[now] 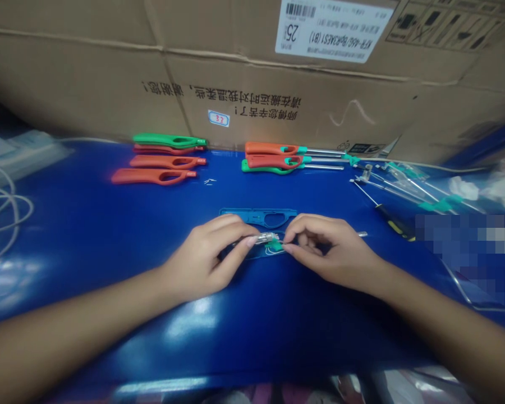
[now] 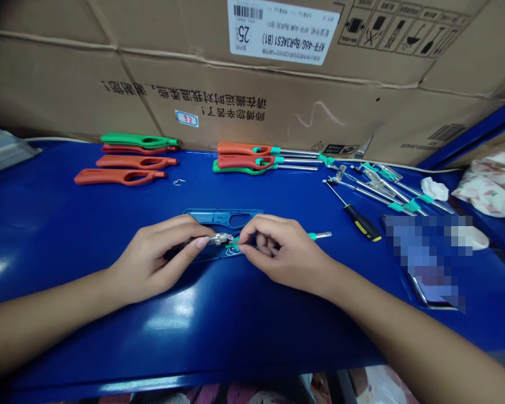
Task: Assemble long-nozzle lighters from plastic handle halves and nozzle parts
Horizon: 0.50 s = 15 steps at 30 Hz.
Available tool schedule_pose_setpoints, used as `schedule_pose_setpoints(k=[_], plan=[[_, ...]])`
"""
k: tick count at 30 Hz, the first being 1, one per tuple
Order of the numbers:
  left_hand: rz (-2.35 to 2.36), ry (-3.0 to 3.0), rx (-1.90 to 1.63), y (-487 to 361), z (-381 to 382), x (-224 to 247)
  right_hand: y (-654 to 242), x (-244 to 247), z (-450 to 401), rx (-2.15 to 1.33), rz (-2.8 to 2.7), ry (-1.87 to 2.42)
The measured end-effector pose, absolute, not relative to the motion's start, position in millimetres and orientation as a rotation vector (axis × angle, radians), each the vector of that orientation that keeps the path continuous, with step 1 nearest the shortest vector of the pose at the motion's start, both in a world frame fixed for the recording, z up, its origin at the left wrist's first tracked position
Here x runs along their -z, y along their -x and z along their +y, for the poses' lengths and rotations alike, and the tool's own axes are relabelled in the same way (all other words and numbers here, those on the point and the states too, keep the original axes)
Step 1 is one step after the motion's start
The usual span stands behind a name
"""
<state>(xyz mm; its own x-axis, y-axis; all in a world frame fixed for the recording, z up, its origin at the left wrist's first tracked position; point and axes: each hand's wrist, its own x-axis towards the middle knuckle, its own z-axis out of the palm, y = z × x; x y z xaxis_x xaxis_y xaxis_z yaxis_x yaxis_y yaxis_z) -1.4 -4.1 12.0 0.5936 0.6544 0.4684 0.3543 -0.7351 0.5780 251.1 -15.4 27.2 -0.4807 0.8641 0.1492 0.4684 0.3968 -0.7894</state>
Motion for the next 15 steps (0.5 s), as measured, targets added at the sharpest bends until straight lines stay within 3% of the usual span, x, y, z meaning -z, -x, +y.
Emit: schedule_pose_setpoints(k=[7, 15], plan=[[0.713, -2.44, -0.947, 1.4, -6.8, -13.5, -253.3, -24.0, -12.3, -1.458, -1.847, 1.14], [0.737, -2.434, -0.911, 1.5, -6.7, -12.4, -253.5, -24.1, -11.1, -1.584, -1.734, 1.126]])
